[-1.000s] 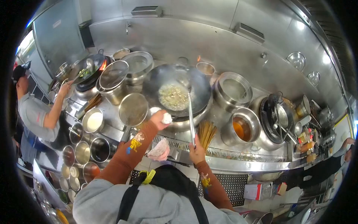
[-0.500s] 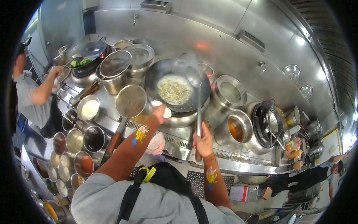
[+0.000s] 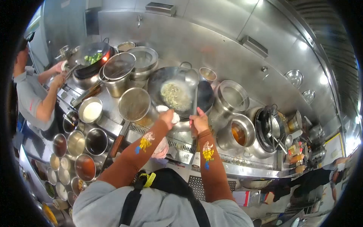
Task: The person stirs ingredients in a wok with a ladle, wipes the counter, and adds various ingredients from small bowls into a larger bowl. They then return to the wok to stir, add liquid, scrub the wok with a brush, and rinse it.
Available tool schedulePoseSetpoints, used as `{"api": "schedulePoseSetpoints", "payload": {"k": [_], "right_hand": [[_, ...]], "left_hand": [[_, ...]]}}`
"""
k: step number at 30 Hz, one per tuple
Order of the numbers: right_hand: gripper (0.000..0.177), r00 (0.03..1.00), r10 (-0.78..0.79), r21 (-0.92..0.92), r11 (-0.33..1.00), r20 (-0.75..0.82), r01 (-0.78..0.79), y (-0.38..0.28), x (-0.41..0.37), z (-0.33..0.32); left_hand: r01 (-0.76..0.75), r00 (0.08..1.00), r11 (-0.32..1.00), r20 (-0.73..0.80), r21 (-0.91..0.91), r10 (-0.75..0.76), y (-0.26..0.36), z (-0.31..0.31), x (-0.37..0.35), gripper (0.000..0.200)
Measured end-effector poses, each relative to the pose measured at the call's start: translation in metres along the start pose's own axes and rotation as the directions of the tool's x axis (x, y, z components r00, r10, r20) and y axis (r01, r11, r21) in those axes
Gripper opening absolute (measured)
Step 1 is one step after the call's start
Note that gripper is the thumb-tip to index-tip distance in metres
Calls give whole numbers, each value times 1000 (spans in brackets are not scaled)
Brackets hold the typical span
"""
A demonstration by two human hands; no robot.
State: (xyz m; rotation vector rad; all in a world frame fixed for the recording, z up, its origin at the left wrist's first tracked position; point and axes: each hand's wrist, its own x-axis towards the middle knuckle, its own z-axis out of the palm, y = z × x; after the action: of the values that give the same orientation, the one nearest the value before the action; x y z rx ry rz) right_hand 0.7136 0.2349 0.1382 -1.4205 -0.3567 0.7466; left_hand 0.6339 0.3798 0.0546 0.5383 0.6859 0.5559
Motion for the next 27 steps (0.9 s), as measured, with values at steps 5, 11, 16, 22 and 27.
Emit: {"api": "schedulePoseSetpoints", "payload": {"k": [5, 11, 16, 22, 27], "right_hand": [[73, 996, 88, -41, 995, 30, -87, 6, -10, 8], [78, 980, -198, -191, 963, -35, 188, 17, -39, -46], [71, 966, -126, -105, 989, -227, 104, -36, -104, -115], [65, 950, -124, -216, 975, -286, 62, -59, -129, -206], [66, 936, -106, -246, 969, -336, 21, -67, -110, -238]], "left_hand": [[80, 994, 997, -69, 16, -79, 4, -1, 10, 22], [97, 995, 985, 16, 145, -100, 19, -12, -8, 24], [45, 977, 984, 196, 175, -80, 42, -68, -53, 34], [-281, 959, 654, 231, 702, 163, 65, -166, -86, 33], [-311, 913, -189, 348, 931, 212, 71, -156, -119, 48]]}}
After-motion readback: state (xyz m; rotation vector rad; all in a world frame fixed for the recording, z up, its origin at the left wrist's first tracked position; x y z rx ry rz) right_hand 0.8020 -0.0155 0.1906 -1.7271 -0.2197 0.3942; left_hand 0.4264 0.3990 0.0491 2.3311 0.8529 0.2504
